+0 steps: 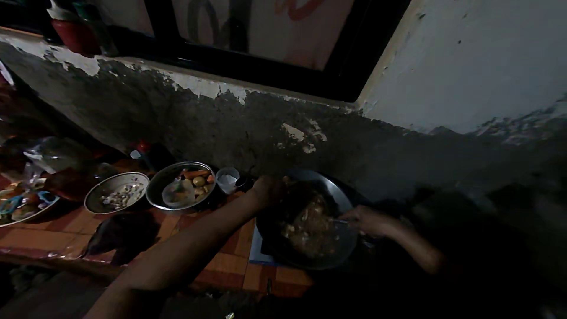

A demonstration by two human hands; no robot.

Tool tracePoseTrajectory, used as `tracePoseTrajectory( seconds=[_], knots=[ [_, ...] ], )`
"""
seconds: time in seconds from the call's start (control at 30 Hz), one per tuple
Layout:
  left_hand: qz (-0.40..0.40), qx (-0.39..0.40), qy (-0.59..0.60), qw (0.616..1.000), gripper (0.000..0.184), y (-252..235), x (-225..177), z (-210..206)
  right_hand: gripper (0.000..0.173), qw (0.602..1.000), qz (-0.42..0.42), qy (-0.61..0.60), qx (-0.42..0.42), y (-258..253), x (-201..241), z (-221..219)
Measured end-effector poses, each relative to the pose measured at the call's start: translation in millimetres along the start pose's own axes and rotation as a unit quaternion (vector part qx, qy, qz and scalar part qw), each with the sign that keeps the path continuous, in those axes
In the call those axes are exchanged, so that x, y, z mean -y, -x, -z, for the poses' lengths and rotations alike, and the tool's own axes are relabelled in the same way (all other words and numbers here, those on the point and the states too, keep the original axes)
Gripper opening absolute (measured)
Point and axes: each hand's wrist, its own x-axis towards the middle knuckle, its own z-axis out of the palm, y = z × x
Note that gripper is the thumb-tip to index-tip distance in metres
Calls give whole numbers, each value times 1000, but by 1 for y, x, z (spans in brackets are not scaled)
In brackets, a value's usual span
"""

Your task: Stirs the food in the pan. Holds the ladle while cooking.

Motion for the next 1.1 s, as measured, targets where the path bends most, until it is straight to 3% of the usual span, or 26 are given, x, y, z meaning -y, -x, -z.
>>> tracePoseTrajectory(
  seconds=[0.17,0.33,0.47,0.57,0.67,0.8,1.0,1.1],
  knots=[
    [-35,-49,-5,998,26,10,0,20,38,999,-28,19,-36,32,14,35],
    [-29,-55,-71,996,20,24,-21,53,38,983,-43,163,-76,68,61,71],
    [-7,-7,-66,998,24,15,-32,50,34,947,-110,260,-152,68,82,57],
    [21,1,-30,999,31,-4,-28,23,26,932,-114,227,-259,39,74,25],
    [56,23,-38,997,35,-16,-26,4,29,943,-143,222,-203,12,67,13],
    [26,38,-20,999,34,-38,-12,-19,34,959,-147,210,-119,-14,48,-4],
    [-12,31,5,999,38,-45,0,-23,37,990,-56,117,-51,-46,27,-17],
    [-2,15,48,999,40,-45,5,-22,38,996,22,59,-57,-69,6,-25]
  ],
)
